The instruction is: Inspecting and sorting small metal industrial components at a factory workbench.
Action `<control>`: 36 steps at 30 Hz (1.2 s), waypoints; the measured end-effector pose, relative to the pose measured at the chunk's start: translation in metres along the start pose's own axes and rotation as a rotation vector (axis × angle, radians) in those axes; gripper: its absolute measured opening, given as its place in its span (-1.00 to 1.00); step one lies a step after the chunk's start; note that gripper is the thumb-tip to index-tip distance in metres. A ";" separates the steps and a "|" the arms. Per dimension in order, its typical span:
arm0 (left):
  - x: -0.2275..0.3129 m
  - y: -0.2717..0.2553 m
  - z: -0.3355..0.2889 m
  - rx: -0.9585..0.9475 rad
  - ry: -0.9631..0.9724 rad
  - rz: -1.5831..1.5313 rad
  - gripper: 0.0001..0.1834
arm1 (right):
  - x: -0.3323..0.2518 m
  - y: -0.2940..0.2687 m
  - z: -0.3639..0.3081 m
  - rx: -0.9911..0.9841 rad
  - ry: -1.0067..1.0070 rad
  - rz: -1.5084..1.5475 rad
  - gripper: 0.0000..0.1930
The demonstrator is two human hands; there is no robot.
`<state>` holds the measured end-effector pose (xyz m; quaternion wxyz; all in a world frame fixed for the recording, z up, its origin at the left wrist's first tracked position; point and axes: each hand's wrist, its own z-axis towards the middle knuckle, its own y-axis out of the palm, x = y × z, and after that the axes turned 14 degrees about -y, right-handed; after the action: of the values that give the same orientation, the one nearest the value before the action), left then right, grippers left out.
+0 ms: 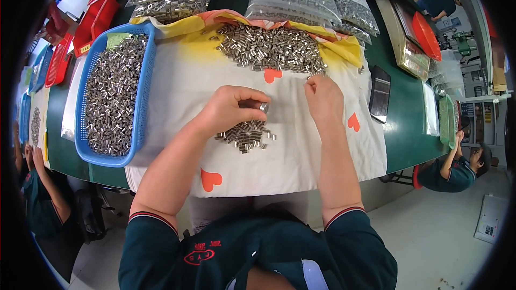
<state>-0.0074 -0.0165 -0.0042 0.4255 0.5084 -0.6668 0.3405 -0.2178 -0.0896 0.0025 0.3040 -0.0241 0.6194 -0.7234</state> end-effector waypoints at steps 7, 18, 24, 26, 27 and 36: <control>0.001 -0.002 0.002 0.034 -0.046 -0.100 -0.70 | -0.018 -0.003 -0.006 -0.024 -0.074 0.226 -0.96; -0.004 -0.002 0.005 -0.002 -0.004 -0.260 -0.68 | -0.055 -0.004 -0.016 -0.045 -0.273 0.683 -0.89; -0.002 0.002 0.003 0.045 0.001 -0.231 -0.68 | -0.058 -0.001 -0.019 0.049 -0.328 0.597 -0.90; -0.003 0.000 0.003 0.032 0.011 -0.270 -0.69 | -0.061 -0.002 -0.019 0.083 -0.281 0.698 -0.90; -0.004 0.000 0.003 0.018 0.020 -0.311 -0.69 | -0.060 -0.001 -0.019 0.083 -0.282 0.697 -0.90; -0.004 0.002 0.004 0.051 0.039 -0.243 -0.69 | -0.062 0.004 -0.020 0.193 -0.441 0.483 -0.87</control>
<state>-0.0093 -0.0181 -0.0098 0.4633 0.5894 -0.5830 0.3132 -0.1743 -0.0430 0.0151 0.5941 -0.0035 0.4554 -0.6630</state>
